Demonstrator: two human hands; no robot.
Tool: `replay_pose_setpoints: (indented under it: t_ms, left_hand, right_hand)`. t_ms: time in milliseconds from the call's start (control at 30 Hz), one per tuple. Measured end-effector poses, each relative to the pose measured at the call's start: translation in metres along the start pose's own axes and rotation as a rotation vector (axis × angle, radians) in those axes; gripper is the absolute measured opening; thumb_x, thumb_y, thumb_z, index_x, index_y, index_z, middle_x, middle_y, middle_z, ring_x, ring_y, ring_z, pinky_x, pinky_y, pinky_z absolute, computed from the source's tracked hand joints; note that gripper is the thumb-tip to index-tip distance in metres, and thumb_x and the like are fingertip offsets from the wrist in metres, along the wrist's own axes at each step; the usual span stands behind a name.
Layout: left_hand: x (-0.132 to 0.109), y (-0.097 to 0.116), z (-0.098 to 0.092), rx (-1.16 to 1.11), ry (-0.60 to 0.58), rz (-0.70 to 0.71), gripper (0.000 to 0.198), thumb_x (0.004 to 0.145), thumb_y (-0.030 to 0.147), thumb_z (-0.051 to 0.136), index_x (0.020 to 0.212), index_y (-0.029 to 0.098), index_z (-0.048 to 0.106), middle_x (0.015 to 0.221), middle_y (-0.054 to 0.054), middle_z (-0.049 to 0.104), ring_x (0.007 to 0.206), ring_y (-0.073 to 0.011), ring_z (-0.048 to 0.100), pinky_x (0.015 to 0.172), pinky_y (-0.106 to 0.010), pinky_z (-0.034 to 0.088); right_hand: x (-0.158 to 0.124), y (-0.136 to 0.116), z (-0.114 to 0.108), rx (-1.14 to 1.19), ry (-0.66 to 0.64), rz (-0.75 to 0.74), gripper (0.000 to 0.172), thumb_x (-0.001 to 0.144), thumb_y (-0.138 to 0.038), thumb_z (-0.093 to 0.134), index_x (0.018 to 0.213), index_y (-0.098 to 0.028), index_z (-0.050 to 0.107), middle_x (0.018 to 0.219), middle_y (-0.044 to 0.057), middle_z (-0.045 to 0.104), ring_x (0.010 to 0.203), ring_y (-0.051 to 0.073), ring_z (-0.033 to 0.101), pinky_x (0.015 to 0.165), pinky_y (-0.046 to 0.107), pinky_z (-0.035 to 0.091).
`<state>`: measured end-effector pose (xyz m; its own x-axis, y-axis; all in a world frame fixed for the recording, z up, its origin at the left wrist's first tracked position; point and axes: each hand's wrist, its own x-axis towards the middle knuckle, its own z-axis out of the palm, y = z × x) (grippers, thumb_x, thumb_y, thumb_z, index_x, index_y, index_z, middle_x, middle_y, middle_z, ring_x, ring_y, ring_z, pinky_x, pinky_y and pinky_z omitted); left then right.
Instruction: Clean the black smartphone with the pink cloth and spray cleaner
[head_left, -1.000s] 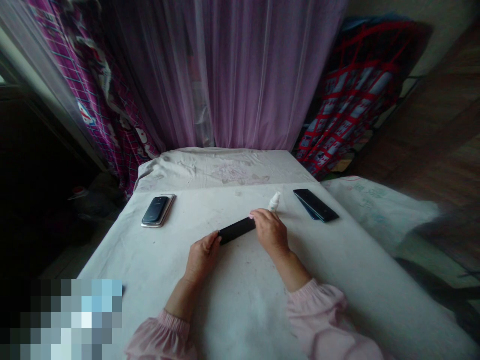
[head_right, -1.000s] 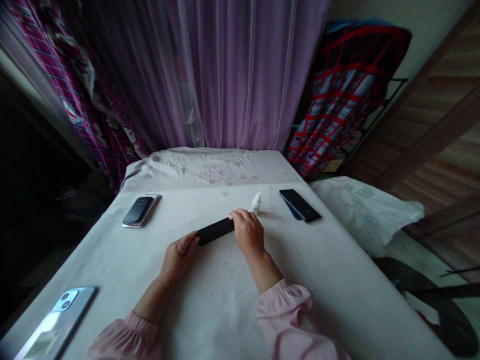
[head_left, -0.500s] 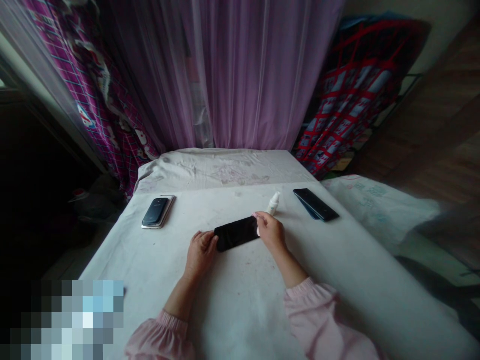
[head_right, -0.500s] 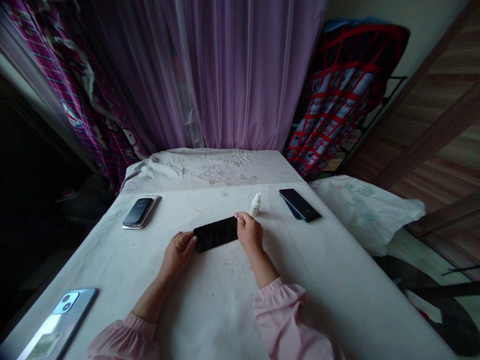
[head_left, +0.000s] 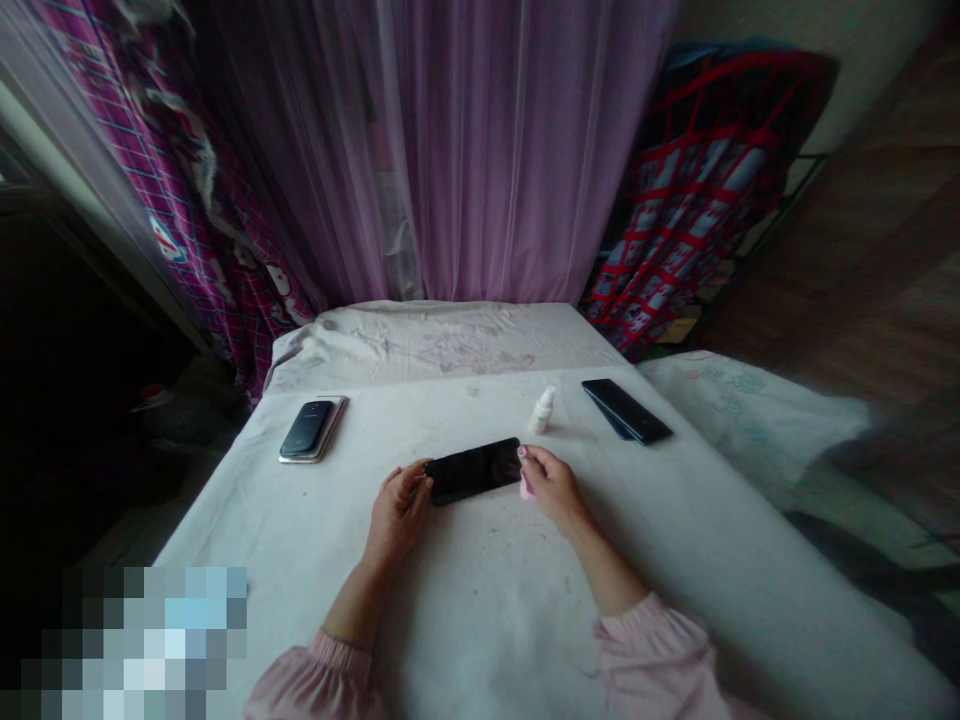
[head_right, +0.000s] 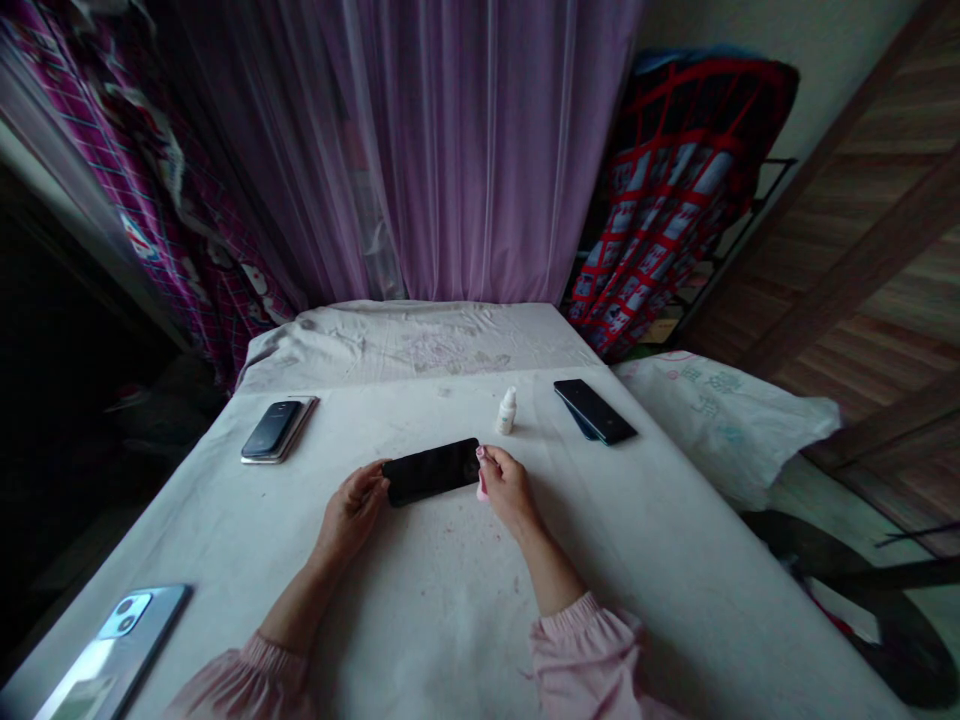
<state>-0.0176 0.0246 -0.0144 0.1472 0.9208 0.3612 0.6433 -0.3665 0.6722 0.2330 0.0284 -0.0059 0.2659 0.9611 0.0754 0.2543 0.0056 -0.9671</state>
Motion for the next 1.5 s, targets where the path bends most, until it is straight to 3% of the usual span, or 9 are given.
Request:
replay_pose_setpoints:
  t_ms: [100,267,467,567,733,867,1000,1167,1500]
  left_hand:
    - [-0.002,0.004,0.000,0.020,0.026,0.063,0.036,0.094,0.029,0.043,0.126,0.024,0.058,0.094,-0.001,0.076,0.087,-0.0176,0.071,0.106,-0.047,0.042]
    - [-0.004,0.008,-0.004,0.103,0.085,0.148,0.028,0.095,0.030,0.045,0.115,0.027,0.065,0.097,-0.001,0.077,0.089,-0.0181,0.072,0.101,-0.043,0.047]
    - [-0.007,0.012,-0.011,0.113,0.120,0.147,0.024,0.095,0.037,0.050,0.101,0.024,0.070,0.087,-0.002,0.077,0.079,-0.0184,0.073,0.075,-0.030,0.058]
    - [-0.008,0.015,-0.014,0.142,0.104,0.168,0.025,0.095,0.034,0.052,0.111,0.025,0.068,0.082,-0.001,0.077,0.072,-0.0167,0.073,0.069,-0.026,0.058]
    - [-0.010,0.024,-0.016,0.261,0.092,0.314,0.026,0.095,0.028,0.050,0.115,0.022,0.065,0.084,-0.004,0.077,0.071,-0.0191,0.073,0.068,-0.029,0.058]
    - [-0.010,0.032,-0.009,0.272,0.113,0.370,0.024,0.098,0.025,0.045,0.111,0.020,0.064,0.087,-0.006,0.077,0.073,-0.0198,0.073,0.068,-0.030,0.058]
    - [-0.010,0.037,-0.003,0.260,0.088,0.375,0.025,0.100,0.025,0.041,0.109,0.019,0.062,0.081,-0.005,0.076,0.067,-0.0182,0.073,0.062,-0.026,0.057]
    - [-0.011,0.048,-0.008,0.246,0.096,0.346,0.028,0.102,0.029,0.037,0.108,0.016,0.062,0.077,-0.006,0.075,0.063,-0.0182,0.072,0.055,-0.023,0.055]
    - [0.004,0.084,-0.037,0.085,0.311,0.349,0.017,0.096,0.029,0.053,0.103,0.020,0.065,0.083,-0.002,0.076,0.060,-0.0121,0.071,0.058,-0.018,0.055]
  right_hand:
    - [0.002,0.004,-0.001,0.053,0.018,-0.012,0.060,0.073,-0.068,0.056,0.091,-0.013,0.070,0.061,0.002,0.059,0.053,0.014,0.051,0.049,0.024,0.042]
    - [0.000,0.004,-0.003,0.040,0.057,-0.048,0.055,0.078,-0.064,0.056,0.098,-0.015,0.071,0.068,0.004,0.065,0.063,0.017,0.060,0.054,0.024,0.047]
    - [-0.007,-0.007,-0.003,0.051,0.044,-0.131,0.045,0.081,-0.056,0.055,0.098,-0.017,0.071,0.077,0.006,0.068,0.068,0.018,0.063,0.055,0.025,0.052]
    - [-0.009,-0.013,-0.003,0.056,0.057,-0.190,0.040,0.084,-0.051,0.055,0.100,-0.017,0.070,0.083,0.007,0.069,0.068,0.017,0.063,0.053,0.025,0.052]
    - [-0.016,-0.039,-0.007,-0.050,0.073,-0.483,0.025,0.093,-0.032,0.049,0.101,-0.019,0.068,0.091,0.006,0.067,0.061,0.012,0.060,0.058,0.025,0.054]
    - [-0.028,-0.074,-0.009,-0.291,0.054,-0.816,0.025,0.096,-0.018,0.045,0.109,-0.021,0.066,0.097,0.007,0.066,0.082,0.015,0.066,0.077,0.027,0.055]
    - [-0.038,-0.099,-0.001,-0.510,0.057,-0.971,0.027,0.096,-0.015,0.044,0.109,-0.021,0.067,0.098,0.007,0.068,0.087,0.016,0.066,0.079,0.026,0.054]
    - [-0.041,-0.106,0.009,-0.588,0.073,-1.002,0.026,0.096,-0.014,0.044,0.104,-0.021,0.068,0.097,0.006,0.069,0.087,0.016,0.066,0.081,0.025,0.054]
    - [-0.040,-0.111,0.019,-0.464,-0.005,-0.955,0.024,0.097,-0.015,0.046,0.105,-0.021,0.068,0.099,0.006,0.070,0.091,0.015,0.066,0.085,0.026,0.054]
